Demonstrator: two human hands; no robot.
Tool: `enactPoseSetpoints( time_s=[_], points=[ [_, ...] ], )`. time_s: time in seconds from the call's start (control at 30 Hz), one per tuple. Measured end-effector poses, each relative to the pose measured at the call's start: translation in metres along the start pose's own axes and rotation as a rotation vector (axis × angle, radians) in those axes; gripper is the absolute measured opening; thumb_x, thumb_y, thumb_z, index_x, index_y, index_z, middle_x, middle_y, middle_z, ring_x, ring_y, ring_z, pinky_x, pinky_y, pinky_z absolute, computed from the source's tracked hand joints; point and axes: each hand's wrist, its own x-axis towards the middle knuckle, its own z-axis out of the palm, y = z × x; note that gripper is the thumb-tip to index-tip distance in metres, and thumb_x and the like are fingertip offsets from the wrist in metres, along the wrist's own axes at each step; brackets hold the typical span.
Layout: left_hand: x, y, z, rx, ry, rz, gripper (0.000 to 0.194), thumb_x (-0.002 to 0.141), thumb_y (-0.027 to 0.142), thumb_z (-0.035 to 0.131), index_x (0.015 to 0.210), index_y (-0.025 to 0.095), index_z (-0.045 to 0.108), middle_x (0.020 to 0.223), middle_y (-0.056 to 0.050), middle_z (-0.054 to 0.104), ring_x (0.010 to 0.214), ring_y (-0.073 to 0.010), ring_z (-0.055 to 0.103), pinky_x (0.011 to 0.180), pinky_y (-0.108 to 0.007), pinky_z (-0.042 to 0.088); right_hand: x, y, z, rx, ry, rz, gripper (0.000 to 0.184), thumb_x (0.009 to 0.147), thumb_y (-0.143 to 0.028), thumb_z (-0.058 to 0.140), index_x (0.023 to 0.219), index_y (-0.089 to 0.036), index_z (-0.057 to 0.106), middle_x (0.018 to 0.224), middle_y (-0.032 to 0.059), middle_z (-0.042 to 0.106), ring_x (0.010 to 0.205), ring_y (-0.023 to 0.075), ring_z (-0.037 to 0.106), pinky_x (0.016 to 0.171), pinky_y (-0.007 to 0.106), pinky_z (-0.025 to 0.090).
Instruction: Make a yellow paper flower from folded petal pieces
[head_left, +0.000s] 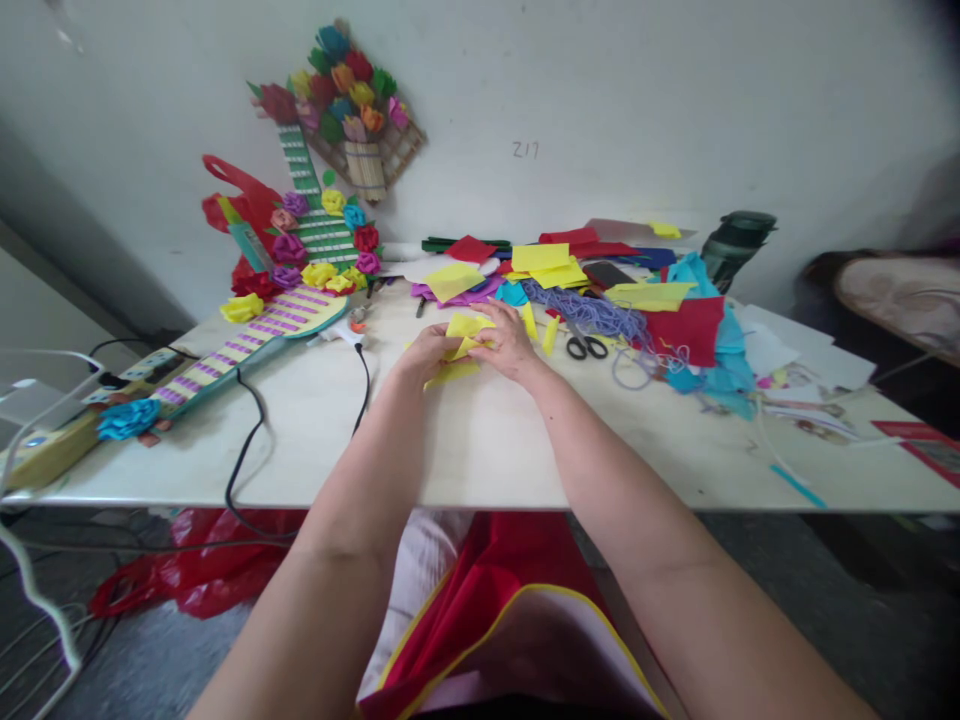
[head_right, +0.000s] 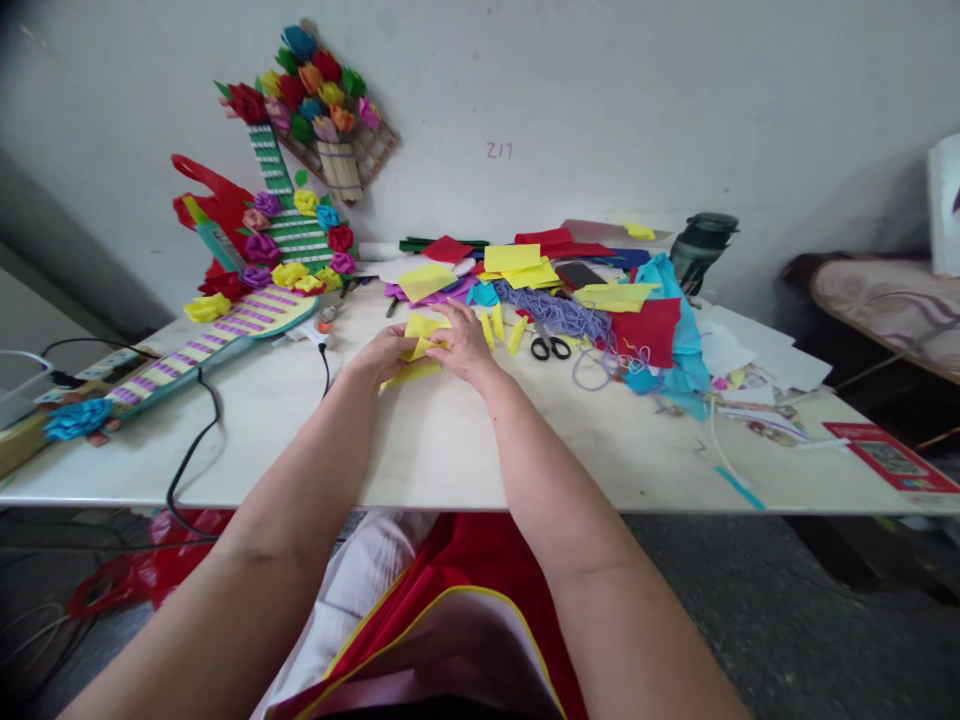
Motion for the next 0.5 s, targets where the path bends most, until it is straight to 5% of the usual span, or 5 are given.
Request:
enactPoseSetpoints(
  time_s=[0.5],
  points=[
    [-0.005, 0.011, 0.005, -0.016, -0.005, -0.051, 0.028, 0.064, 0.033, 0.071, 0.082, 0.012, 0.066, 0.072, -0.004, 0.066, 0.063, -0.0132, 0.062, 0.066, -0.028, 0.053, 0.000, 0.000, 0.002, -0.012, 0.017, 0.030, 0.012, 0.068, -0.023, 0.067, 0.057, -0.021, 0.064, 0.122, 0.0051, 0.057, 0.122, 0.0280, 0.039, 0.106, 0.048, 0.029]
  ],
)
